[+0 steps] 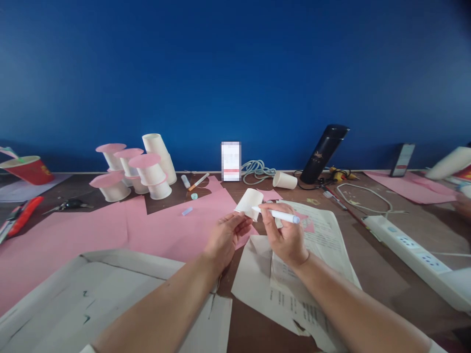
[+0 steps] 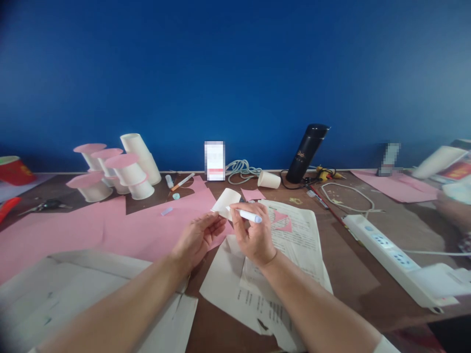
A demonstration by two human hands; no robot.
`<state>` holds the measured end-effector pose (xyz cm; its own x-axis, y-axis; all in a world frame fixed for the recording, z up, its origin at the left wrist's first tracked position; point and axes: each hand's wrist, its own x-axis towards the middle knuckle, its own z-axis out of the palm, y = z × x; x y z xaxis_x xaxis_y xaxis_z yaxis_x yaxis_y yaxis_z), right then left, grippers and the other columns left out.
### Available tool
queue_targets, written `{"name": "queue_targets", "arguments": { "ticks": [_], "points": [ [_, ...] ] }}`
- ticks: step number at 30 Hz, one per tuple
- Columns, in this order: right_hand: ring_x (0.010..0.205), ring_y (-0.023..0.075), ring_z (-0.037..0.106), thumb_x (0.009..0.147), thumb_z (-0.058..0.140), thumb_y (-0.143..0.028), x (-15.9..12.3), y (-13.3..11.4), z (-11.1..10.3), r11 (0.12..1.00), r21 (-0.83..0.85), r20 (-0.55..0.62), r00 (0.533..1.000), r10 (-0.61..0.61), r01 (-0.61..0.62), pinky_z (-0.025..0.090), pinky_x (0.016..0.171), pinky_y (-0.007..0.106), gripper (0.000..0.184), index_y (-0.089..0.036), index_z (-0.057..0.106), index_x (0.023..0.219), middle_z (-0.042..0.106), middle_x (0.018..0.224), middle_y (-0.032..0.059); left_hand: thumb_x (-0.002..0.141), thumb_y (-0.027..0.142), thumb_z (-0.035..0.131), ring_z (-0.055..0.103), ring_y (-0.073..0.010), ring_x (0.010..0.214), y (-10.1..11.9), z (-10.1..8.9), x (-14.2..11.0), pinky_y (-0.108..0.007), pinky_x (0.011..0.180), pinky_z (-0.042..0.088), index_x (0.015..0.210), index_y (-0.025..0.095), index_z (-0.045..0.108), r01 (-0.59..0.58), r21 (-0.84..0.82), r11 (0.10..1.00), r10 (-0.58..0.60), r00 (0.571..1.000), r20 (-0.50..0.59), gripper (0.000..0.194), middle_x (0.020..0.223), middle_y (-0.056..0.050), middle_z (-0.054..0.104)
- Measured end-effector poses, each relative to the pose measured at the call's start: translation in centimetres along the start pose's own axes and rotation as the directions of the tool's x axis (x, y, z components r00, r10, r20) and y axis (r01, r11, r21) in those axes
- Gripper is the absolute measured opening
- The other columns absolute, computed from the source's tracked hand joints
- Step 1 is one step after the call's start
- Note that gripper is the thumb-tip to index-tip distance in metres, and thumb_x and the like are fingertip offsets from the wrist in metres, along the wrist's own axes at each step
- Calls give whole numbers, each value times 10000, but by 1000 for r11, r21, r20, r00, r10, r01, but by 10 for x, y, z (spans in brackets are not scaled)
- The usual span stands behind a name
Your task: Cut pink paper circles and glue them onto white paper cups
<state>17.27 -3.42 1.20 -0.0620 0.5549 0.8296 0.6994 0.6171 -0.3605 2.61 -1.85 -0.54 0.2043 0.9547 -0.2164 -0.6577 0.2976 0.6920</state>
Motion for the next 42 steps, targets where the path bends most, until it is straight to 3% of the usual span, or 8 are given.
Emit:
{"name": "queue_targets", "arguments": {
  "ticks": [9, 15, 19, 42],
  "points": [
    [829, 208, 637, 916, 534, -208, -2, -2, 1, 998, 58, 42, 999, 1, -3, 499, 799, 397, 118, -206, 637, 973, 710, 888, 62, 752, 198, 718, 659, -125, 742, 2, 0, 0, -247, 796, 506, 747, 110, 686, 21, -56, 998, -21, 1000, 1, 94, 740, -57, 686],
    [854, 213, 643, 909, 539, -162, -2, 1, 1, 999, 43, -29, 999, 15, -13, 493, 810, 408, 162, -211, 627, 1036, 704, 918, 63, 780, 175, 685, 661, -122, 728, 3, 0, 0, -245, 783, 515, 747, 110, 680, 30, -92, 995, -31, 999, -14, 73, 727, -52, 683],
    [837, 209, 634, 905, 553, -170, -1, 0, 0, 996, 90, 5, 1000, 5, -5, 496, 802, 403, 122, -207, 628, 994, 700, 885, 60, 805, 166, 658, 661, -110, 724, 3, -1, 1, -220, 757, 521, 764, 105, 682, 27, -110, 994, -28, 1000, -12, 77, 735, -49, 681],
    [834, 208, 632, 921, 538, -230, -3, -1, -2, 989, 118, 51, 995, 90, -95, 510, 775, 384, 111, -199, 640, 952, 702, 880, 68, 775, 181, 685, 660, -118, 734, 2, -2, 2, -234, 775, 520, 773, 116, 679, 22, -97, 995, -23, 1000, -15, 65, 742, -48, 683]
  ]
}}
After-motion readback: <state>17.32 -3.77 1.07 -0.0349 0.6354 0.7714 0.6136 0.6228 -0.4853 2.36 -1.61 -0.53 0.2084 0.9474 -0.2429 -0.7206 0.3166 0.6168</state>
